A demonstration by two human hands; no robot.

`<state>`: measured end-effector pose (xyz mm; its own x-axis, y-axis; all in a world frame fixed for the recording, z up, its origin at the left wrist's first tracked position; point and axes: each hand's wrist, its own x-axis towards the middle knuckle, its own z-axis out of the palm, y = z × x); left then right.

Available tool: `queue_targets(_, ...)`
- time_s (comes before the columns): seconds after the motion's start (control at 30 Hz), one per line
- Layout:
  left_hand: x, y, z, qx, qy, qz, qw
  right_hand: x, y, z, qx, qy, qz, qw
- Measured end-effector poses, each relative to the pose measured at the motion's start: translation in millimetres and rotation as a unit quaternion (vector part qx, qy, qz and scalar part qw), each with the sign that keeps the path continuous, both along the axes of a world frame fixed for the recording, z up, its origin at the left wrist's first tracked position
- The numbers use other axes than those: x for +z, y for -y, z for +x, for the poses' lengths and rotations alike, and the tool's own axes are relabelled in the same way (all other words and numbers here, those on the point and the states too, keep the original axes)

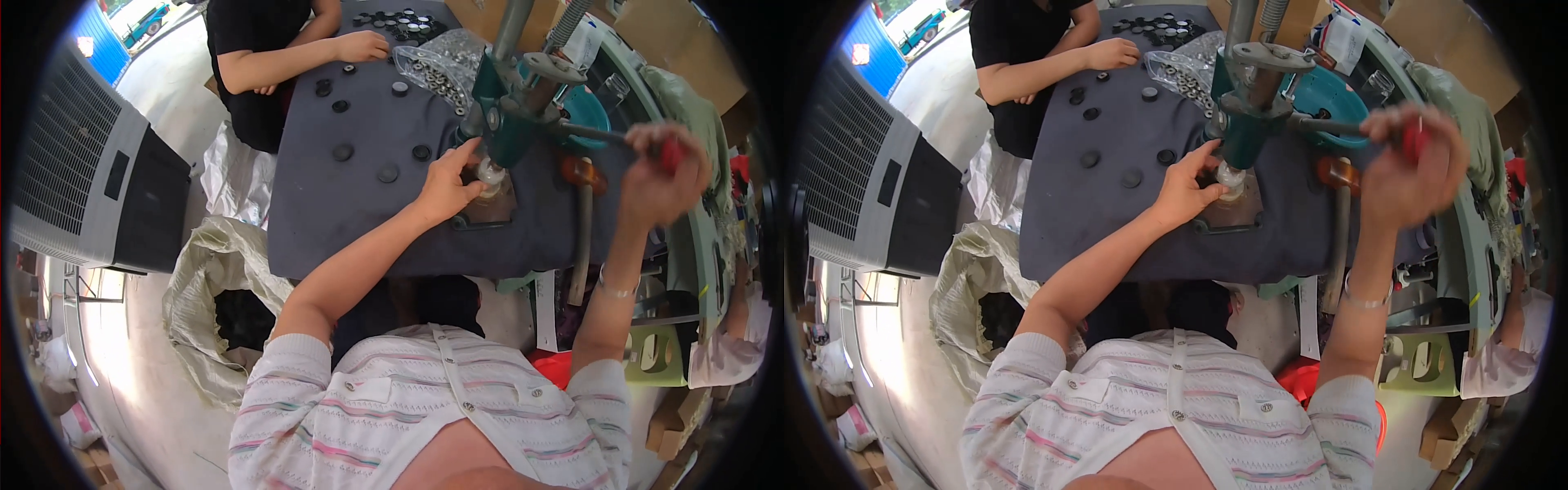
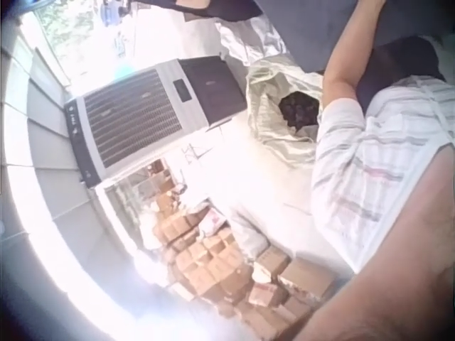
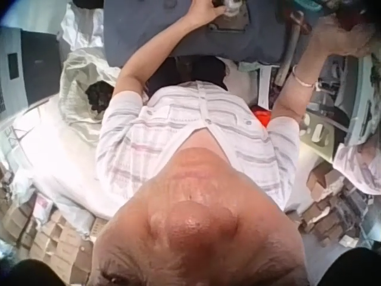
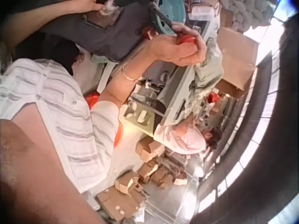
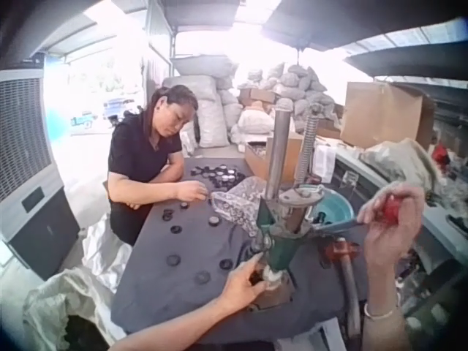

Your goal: The person assembles black circular plastic or rubber components by hand using a manual lever press.

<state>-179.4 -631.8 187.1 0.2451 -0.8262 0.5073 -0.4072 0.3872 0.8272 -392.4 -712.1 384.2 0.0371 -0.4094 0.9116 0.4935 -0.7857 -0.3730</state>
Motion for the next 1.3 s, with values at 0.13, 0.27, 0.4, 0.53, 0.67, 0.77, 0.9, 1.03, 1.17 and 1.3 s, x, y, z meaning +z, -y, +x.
queue_targets(0.13, 11, -32, 27, 0.091, -0.012, -0.030, 0.995, 48, 48, 68, 0.023, 0.037, 0.124, 0.991)
queue_targets(0.27, 58, -130, 87, 0.179, 0.035, 0.046, 0.982, 57, 83, 88, 0.024, -0.010, 0.205, 0.978)
queue_targets(0.4, 53, -274, 157, 0.281, 0.010, 0.233, 0.931, 57, 80, 108, -0.005, -0.040, 0.267, 0.963)
queue_targets(0.53, 72, -304, 174, 0.346, 0.215, 0.290, 0.866, 58, 96, 105, 0.065, -0.081, 0.133, 0.986)
queue_targets(0.67, 68, -188, 208, 0.308, 0.191, 0.179, 0.915, 58, 95, 102, 0.029, -0.082, 0.159, 0.984)
queue_targets(0.77, 34, -74, 259, 0.305, 0.190, 0.151, 0.921, 57, 96, 106, -0.007, -0.086, 0.148, 0.985)
queue_targets(0.9, -7, 22, 312, 0.423, 0.284, 0.235, 0.828, 49, 111, 113, 0.034, -0.043, 0.105, 0.993)
queue_targets(1.03, 8, 59, 300, 0.440, 0.287, 0.341, 0.780, 48, 109, 103, 0.019, -0.064, 0.111, 0.992)
queue_targets(1.17, 11, 49, 315, 0.408, 0.279, 0.350, 0.796, 52, 106, 107, -0.006, -0.064, 0.087, 0.994)
queue_targets(1.3, 10, 9, 302, 0.404, 0.206, 0.291, 0.842, 50, 119, 107, 0.035, -0.073, 0.090, 0.993)
